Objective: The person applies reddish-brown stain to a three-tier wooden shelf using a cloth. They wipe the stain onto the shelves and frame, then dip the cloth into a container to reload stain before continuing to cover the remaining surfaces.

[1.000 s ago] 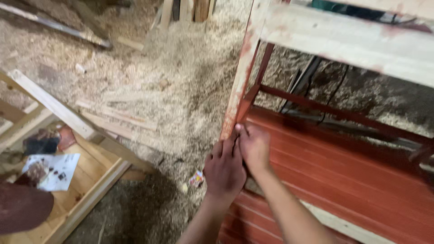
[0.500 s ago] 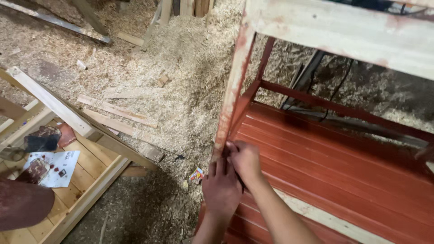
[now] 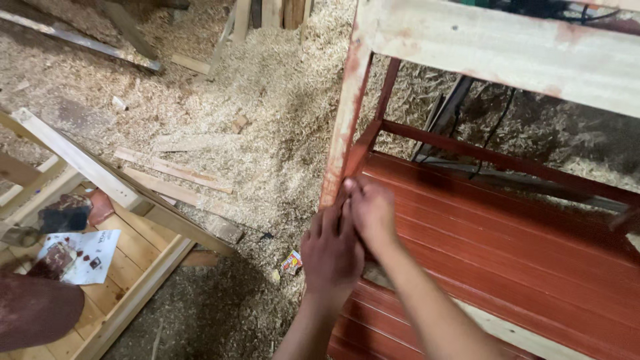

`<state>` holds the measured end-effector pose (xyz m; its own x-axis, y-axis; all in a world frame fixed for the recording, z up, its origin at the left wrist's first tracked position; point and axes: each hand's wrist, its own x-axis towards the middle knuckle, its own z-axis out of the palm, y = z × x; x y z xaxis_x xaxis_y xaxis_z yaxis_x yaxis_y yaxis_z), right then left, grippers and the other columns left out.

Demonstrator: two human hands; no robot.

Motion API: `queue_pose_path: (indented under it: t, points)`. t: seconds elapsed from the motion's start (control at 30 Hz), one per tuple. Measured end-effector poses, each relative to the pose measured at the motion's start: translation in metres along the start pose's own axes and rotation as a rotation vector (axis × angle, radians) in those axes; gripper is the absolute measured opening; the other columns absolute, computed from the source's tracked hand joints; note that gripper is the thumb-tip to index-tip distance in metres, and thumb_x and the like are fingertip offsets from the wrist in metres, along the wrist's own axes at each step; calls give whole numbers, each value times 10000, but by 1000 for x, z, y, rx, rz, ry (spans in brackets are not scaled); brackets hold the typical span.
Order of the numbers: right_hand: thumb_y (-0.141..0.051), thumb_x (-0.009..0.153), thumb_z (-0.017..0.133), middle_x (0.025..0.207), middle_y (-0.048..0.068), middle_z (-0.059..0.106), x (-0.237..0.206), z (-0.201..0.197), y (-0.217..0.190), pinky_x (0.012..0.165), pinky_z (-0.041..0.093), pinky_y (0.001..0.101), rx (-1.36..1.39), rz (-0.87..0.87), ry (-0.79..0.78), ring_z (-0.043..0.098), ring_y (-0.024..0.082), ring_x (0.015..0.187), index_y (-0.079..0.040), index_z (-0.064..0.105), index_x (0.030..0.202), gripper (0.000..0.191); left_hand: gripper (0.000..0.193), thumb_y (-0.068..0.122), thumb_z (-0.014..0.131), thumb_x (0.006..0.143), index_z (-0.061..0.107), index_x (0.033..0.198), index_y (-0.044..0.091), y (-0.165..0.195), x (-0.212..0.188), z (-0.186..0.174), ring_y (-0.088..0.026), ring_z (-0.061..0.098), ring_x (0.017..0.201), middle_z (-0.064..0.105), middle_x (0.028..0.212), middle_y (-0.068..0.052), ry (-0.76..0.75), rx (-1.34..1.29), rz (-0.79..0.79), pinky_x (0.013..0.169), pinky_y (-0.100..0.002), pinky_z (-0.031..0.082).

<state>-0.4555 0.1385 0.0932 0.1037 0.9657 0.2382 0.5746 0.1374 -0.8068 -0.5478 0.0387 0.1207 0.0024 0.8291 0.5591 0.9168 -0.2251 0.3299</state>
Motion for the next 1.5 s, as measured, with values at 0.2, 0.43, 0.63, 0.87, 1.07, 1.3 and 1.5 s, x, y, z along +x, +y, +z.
queue_pose_path:
  t: [0.2,0.43,0.63,0.87,1.07,1.3,1.5]
  points:
    - [-250,974,685,795,191,711,33,-34,-44,668,541,401,121,-17,158,666,328,670,-21,743,946,238,536,168,650,829,611,1353,63,16,46,-17,-266,593,1124,618,1275,-56,57,-5,2,818,-433,490]
    - [-352,1033,604,903,217,709,-19,-57,-17,723,529,435,-4,138,122,685,349,787,-20,671,1080,342,686,450,679,678,635,1339,270,-21,16,-24,-300,588,1143,610,1240,-84,-167,192,161,812,-461,512]
    - [-289,994,596,906,201,700,-79,-73,11,729,529,448,-52,28,121,676,369,816,-41,679,1036,265,656,96,601,985,465,1626,79,-44,37,-23,-261,558,1097,531,1402,-183,-267,297,240,607,-307,516]
    - [-219,955,647,935,186,697,-108,-95,10,757,527,439,-68,-91,149,654,369,867,-16,680,1006,212,484,302,591,931,602,1356,71,-4,178,-43,-287,547,1061,552,1249,-154,101,446,470,608,-429,512]
    - [-214,935,666,933,162,704,-154,-101,43,755,526,431,-152,-55,250,655,352,852,-26,700,972,195,312,281,577,928,699,1139,87,7,174,-31,-296,519,1036,524,1193,-94,30,757,546,617,-493,510]
    - [-197,956,651,897,157,685,-216,-120,81,760,504,436,-280,86,226,627,340,848,-29,697,967,174,398,273,616,851,694,1154,28,-19,108,7,-337,506,981,498,1151,-149,-233,733,635,440,-452,501]
    - [-225,932,639,913,146,709,-265,-136,115,687,529,409,-175,267,288,660,306,807,-49,718,1012,208,499,176,546,901,508,1369,7,-43,-6,22,-319,582,1089,531,1270,-134,-564,279,250,748,-477,597]
